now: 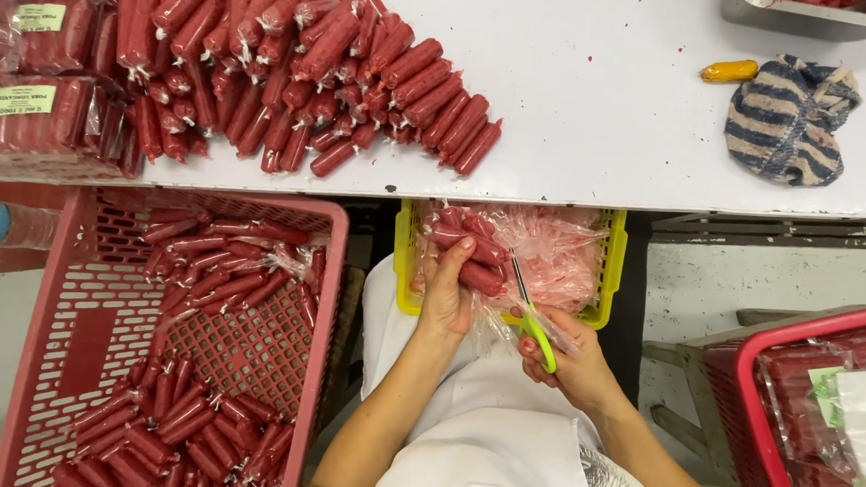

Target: Trimming the excess plastic from the ends of packaged sausages using scissors and placing them into a red plastic crate.

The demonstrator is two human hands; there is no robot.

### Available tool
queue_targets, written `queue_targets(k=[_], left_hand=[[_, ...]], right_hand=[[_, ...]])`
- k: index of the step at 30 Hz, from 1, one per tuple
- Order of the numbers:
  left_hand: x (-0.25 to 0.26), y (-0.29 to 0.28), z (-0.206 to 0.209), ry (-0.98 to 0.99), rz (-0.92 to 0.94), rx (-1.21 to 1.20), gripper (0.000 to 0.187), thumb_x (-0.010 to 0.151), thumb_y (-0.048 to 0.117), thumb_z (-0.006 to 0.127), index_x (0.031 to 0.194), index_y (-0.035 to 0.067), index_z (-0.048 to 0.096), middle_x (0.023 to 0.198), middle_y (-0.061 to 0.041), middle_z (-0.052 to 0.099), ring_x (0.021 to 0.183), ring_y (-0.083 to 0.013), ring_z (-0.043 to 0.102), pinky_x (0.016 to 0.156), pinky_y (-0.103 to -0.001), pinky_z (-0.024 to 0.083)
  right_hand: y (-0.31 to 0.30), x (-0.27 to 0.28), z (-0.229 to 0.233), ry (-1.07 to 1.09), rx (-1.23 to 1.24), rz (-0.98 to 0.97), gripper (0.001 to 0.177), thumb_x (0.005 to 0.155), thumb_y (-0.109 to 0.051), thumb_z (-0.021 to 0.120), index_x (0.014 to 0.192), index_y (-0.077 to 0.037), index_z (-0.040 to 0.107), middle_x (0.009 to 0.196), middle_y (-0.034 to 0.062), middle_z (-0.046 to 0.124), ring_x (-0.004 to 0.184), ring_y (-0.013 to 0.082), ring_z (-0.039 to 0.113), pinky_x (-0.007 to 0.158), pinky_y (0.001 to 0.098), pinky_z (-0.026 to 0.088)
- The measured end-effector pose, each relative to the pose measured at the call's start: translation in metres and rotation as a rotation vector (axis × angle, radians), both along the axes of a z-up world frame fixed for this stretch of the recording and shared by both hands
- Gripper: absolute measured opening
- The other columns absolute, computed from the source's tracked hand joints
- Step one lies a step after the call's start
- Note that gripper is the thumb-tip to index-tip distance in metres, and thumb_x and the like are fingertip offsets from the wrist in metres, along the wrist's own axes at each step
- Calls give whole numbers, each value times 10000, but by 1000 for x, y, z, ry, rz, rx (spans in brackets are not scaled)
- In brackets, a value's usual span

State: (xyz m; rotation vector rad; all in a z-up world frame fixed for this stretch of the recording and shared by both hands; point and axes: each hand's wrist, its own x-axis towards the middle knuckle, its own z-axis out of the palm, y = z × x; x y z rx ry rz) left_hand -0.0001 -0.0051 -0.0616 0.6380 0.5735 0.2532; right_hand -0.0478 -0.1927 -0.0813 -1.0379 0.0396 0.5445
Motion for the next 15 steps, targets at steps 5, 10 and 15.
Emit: queue_targets(k=[5,10,15], left_hand=[[0,-3,-3,1,-20,49,425,801,119,822,1169,156,612,1001,-36,636,949,-159,641,895,-344,536],[1,3,-11,-2,32,20,412,809,118,815,1163,165,611,1000,-19,630,950,-147,635,893,-331,534],[13,4,11,41,169,-28,422,836,161,823,1206,190,623,1044,-13,637,978,-146,632,915,-333,525]], right_hand=[[-3,3,-8,-39,13,-13,457,848,85,705,1290,112,589,564,200,538,269,123,416,384,378,504],[-9,-1,-13,-26,-60,-6,440,832,111,713,1260,115,612,543,181,544,262,129,405,366,365,489],[-17,-9,-37,-231,-380,37,652,776,82,808,1386,-7,598,698,161,667,485,140,597,500,305,550]])
